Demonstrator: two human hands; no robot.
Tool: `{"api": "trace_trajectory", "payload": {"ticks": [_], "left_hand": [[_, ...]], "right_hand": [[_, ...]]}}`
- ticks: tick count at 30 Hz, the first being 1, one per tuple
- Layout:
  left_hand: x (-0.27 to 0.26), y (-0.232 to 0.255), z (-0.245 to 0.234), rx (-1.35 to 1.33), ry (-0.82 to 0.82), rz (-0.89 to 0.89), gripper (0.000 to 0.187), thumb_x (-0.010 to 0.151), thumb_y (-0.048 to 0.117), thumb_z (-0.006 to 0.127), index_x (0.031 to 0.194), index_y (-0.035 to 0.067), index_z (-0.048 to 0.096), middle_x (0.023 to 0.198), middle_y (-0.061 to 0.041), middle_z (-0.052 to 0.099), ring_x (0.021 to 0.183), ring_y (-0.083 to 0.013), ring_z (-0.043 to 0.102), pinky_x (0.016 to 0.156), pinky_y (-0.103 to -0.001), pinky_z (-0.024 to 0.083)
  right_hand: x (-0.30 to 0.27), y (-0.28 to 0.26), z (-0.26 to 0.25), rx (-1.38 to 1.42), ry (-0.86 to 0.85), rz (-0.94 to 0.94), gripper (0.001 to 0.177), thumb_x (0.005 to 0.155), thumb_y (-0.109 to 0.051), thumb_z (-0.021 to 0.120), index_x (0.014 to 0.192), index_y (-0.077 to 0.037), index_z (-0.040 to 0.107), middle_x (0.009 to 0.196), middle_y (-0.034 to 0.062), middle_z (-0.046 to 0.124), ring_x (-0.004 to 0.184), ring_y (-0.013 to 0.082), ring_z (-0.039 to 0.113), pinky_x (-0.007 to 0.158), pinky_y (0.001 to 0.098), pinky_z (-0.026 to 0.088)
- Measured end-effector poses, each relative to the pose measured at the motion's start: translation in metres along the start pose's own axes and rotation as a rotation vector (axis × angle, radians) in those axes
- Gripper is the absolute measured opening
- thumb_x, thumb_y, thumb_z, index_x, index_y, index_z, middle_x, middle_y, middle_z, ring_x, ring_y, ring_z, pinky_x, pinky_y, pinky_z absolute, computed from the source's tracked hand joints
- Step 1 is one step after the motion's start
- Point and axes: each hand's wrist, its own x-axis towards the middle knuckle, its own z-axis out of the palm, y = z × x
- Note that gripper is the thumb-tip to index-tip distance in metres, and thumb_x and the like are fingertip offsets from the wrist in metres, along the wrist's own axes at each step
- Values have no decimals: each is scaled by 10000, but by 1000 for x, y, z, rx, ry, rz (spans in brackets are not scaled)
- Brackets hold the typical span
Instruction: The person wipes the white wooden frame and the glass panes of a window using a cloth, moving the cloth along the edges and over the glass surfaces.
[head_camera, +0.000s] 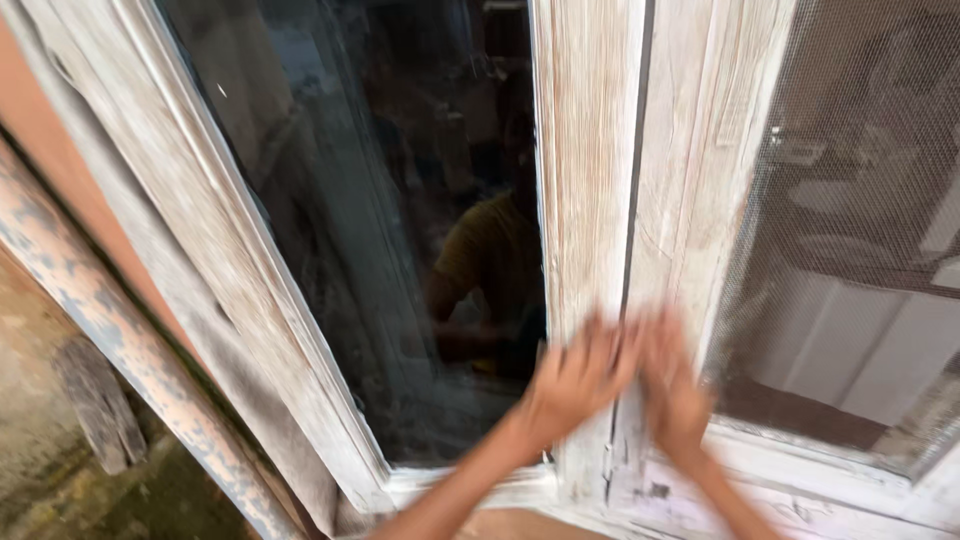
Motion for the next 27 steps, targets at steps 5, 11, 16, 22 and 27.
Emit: {"api": "trace_trajectory", "payload": {"ticks": [5, 11, 16, 22, 27], "left_hand": [[-65, 48, -16, -195, -138, 0, 229, 1126, 149, 619, 1352, 128, 591, 1268, -183, 638, 921, -194, 642, 695, -309, 472], [19, 10, 15, -162, 34, -234, 286, 1060, 138, 597, 1339, 158, 657, 1252, -204, 655, 781, -211, 571, 641, -346, 441], [-76, 70, -4, -237, -57, -184, 281, 1082, 148, 615, 1364, 150, 613, 1270, -195, 650, 860, -211, 616, 696, -336, 464], [-123, 99, -14, -384, -99, -195, 291, 1036, 127, 578, 1325, 155, 582, 1239, -199, 631, 942, -266, 652, 725, -372, 467], [-87, 84, 3, -364, -105, -255, 335, 1027, 91, 613, 1361, 108, 611, 1283, -254, 630, 867, -264, 599, 700, -368, 469]], "right_hand": [[-71, 65, -67, -1037, -136, -423, 613, 1014, -27, 495, 1584, -97, 281, 1545, 241, 423, 1401, 312, 486, 1238, 431, 346], [5, -2, -5, -1376, -46, -698, 495, 1013, 111, 541, 1496, 8, 506, 1660, 325, 257, 1498, 476, 440, 1177, 442, 457], [-92, 61, -42, -1274, -12, -463, 518, 948, 145, 484, 1455, 43, 507, 1657, 356, 188, 1523, 468, 315, 1212, 476, 368], [-136, 116, -90, -800, 210, -22, 633, 975, 68, 517, 1560, -32, 296, 1543, 350, 395, 1418, 455, 429, 1248, 407, 341], [-82, 73, -78, -1369, -22, -548, 548, 910, 204, 481, 1434, 51, 536, 1649, 354, 207, 1540, 479, 303, 1223, 452, 376]]}}
